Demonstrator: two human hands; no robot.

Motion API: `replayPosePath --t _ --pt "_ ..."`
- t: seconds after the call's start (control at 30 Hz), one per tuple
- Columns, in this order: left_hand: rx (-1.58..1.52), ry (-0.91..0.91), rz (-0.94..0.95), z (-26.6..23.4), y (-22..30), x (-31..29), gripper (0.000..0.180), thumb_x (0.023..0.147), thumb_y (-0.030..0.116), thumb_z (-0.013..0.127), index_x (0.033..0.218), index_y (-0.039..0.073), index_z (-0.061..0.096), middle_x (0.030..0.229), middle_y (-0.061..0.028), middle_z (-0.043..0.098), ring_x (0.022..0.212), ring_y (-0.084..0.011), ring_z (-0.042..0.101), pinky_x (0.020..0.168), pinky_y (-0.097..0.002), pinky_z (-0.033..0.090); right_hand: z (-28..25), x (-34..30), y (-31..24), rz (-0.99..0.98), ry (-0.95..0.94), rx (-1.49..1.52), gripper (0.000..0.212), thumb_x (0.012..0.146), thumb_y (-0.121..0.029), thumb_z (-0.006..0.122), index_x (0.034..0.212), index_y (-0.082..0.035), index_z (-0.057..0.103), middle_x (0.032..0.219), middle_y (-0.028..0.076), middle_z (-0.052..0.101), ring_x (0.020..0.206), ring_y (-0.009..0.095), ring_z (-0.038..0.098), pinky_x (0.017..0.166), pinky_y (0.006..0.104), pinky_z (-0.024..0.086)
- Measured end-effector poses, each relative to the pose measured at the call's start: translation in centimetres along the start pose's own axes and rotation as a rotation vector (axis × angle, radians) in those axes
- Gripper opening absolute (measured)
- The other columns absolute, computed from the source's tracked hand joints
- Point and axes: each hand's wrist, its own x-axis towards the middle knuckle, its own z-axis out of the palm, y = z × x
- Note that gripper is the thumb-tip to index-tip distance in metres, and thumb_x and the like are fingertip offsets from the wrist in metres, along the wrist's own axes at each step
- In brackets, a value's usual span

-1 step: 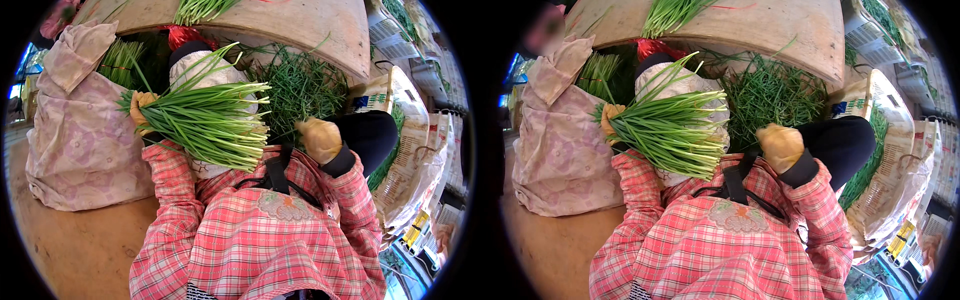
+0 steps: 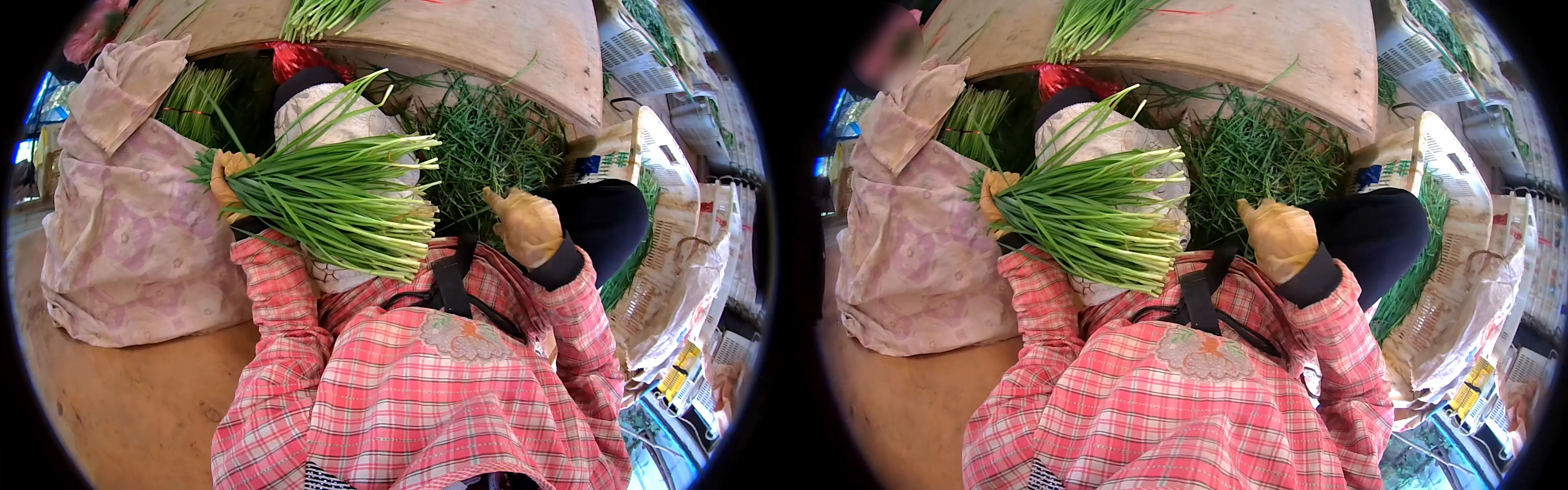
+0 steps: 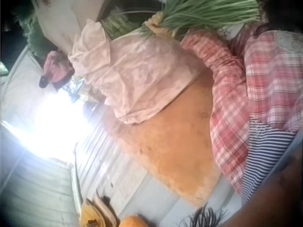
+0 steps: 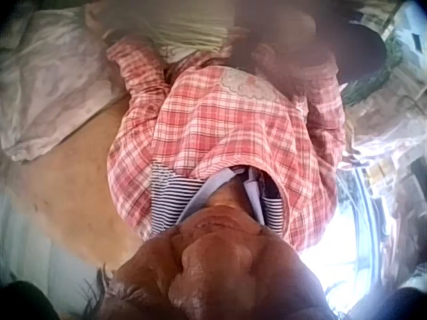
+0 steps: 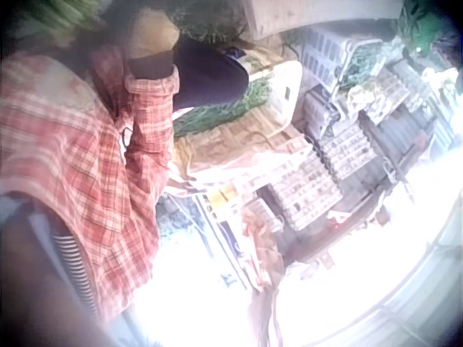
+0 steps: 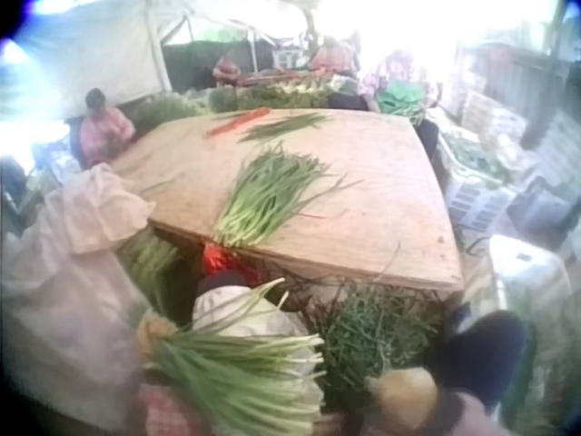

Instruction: The person processes chives by removing dry leaves from the bunches and then placing the cleaned bunches into a plastic crate.

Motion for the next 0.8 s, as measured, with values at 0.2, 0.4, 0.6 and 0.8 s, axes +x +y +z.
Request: replayPosePath --t 0.2,0.4,0.6,0.8 --pt "-0.069 0.023 0.027 0.5 0.2 -0.3 0.043 0.095 0.03 0.041 0.055 0.017 0.03 0.05 0.0042 0.032 0.051 -0.0112 0.027 0.059 -0.0291 0.029 -1.2 4.5 -6.3 -0.055 0.224 0.509 0.038 0.078 -0.035 0.067 0.099 -0.004 0.064 0.083 0.018 0.063 0.077 0.033 0.06 0.073 0.042 0.045" --pt "-0.001 0.068 0.112 1.9 0.0 0.0 0.041 0.095 0.028 0.042 0.056 0.017 0.03 0.05 0.0044 0.034 0.05 -0.0104 0.027 0.056 -0.0276 0.027 0.9 6.1 -7.4 0.056 0.13 1.016 0.028 0.08 -0.028 0.065 0.09 -0.002 0.064 0.078 0.018 0.063 0.072 0.036 0.061 0.065 0.0417 0.047" --pt "0.076 0.137 0.061 2.0 0.2 -0.2 0.039 0.095 0.03 0.043 0.06 0.016 0.033 0.054 0.0038 0.037 0.052 -0.0109 0.03 0.056 -0.0274 0.03 -1.1 6.0 -6.1 -0.003 0.122 0.732 0.014 0.079 -0.007 0.065 0.09 0.001 0.062 0.078 0.016 0.063 0.068 0.026 0.063 0.063 0.0324 0.049" --pt "0.003 0.173 -0.071 0.9 0.8 -0.8 0.044 0.096 0.03 0.038 0.056 0.016 0.028 0.054 0.0007 0.027 0.056 -0.0133 0.027 0.058 -0.0296 0.029 -0.6 2.5 -0.9 0.251 0.227 0.702 0.006 0.078 -0.006 0.059 0.083 -0.005 0.063 0.069 0.012 0.062 0.063 0.026 0.062 0.057 0.0343 0.048"
